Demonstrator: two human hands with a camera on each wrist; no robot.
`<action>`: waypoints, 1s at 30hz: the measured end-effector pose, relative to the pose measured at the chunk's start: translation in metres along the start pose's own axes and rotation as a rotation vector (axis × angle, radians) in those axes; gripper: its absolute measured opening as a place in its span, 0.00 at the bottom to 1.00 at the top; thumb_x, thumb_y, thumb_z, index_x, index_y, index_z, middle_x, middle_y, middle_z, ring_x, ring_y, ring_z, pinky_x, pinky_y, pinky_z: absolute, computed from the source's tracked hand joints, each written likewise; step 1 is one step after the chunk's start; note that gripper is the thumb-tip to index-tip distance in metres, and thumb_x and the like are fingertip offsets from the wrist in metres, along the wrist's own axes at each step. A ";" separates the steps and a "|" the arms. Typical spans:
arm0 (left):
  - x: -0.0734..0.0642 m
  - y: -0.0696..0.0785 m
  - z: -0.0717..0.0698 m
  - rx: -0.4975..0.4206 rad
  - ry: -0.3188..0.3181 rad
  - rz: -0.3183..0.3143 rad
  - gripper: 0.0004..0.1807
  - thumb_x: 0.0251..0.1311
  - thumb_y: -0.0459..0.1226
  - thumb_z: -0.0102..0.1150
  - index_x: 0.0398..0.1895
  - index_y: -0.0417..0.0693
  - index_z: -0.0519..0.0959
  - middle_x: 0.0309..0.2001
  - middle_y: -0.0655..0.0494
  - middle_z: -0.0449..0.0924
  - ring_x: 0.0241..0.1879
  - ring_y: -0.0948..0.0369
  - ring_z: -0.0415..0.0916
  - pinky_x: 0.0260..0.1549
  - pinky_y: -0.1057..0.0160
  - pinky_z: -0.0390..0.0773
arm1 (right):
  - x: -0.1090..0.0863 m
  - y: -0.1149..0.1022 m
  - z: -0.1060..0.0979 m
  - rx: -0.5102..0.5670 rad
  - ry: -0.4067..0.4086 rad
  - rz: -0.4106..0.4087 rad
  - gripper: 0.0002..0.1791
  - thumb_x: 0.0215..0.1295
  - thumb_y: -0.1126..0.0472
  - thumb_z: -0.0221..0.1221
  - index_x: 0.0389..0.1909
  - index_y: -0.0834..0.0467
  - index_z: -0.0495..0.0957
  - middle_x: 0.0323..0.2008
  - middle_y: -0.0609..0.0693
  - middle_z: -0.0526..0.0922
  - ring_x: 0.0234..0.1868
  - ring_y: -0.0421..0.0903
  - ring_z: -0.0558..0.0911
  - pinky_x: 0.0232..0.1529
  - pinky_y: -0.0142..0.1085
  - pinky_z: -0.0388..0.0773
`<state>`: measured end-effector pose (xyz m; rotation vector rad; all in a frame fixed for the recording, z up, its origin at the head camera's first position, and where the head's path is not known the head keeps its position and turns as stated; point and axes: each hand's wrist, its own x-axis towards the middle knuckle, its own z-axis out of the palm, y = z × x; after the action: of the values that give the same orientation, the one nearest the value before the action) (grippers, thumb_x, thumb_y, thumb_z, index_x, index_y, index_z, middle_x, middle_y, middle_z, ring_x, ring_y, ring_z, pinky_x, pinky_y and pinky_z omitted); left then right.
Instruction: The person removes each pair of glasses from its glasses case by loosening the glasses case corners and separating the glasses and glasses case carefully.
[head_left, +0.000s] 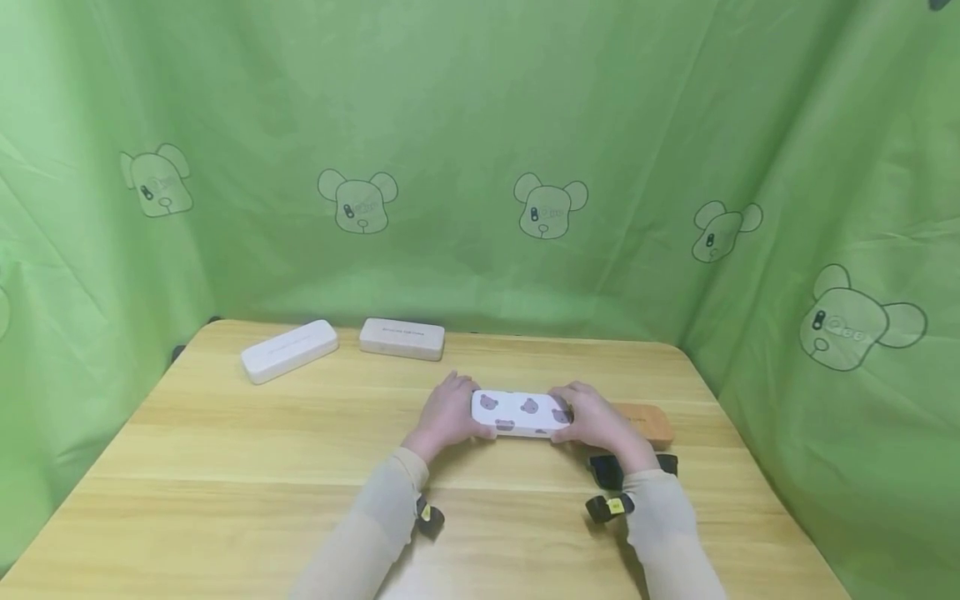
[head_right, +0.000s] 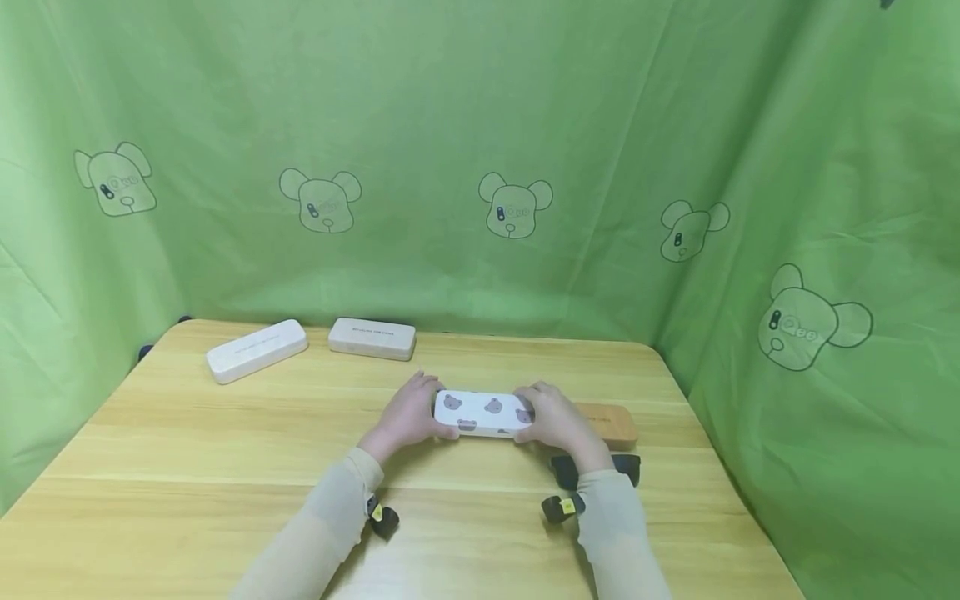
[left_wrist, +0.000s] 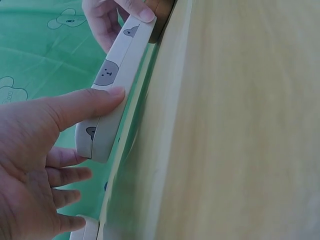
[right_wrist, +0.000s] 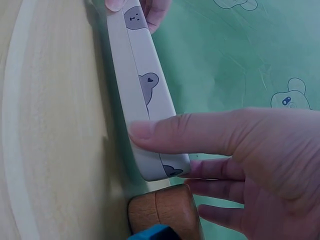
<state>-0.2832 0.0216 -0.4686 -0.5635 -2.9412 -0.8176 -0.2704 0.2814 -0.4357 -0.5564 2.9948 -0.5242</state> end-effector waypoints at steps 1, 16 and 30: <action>0.000 0.000 0.000 0.000 0.003 0.000 0.45 0.31 0.54 0.80 0.55 0.41 0.76 0.58 0.46 0.78 0.69 0.48 0.65 0.76 0.51 0.54 | 0.000 0.001 0.001 0.004 -0.003 0.000 0.43 0.41 0.56 0.76 0.62 0.64 0.72 0.53 0.62 0.78 0.54 0.58 0.78 0.60 0.56 0.74; -0.005 0.006 0.002 -0.035 -0.016 -0.047 0.46 0.31 0.53 0.80 0.56 0.40 0.76 0.58 0.46 0.78 0.68 0.48 0.66 0.75 0.50 0.56 | 0.000 0.006 0.004 -0.015 -0.030 0.004 0.42 0.41 0.56 0.76 0.60 0.64 0.73 0.51 0.60 0.79 0.52 0.56 0.77 0.58 0.54 0.75; -0.009 0.008 0.003 -0.061 -0.032 -0.095 0.46 0.32 0.52 0.80 0.58 0.41 0.75 0.62 0.44 0.75 0.71 0.43 0.61 0.72 0.46 0.59 | 0.001 0.007 0.005 -0.028 -0.034 0.009 0.41 0.40 0.56 0.77 0.58 0.64 0.75 0.52 0.61 0.79 0.54 0.58 0.77 0.59 0.54 0.74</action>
<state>-0.2722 0.0267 -0.4683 -0.4467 -3.0017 -0.9189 -0.2732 0.2855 -0.4432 -0.5484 2.9754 -0.4689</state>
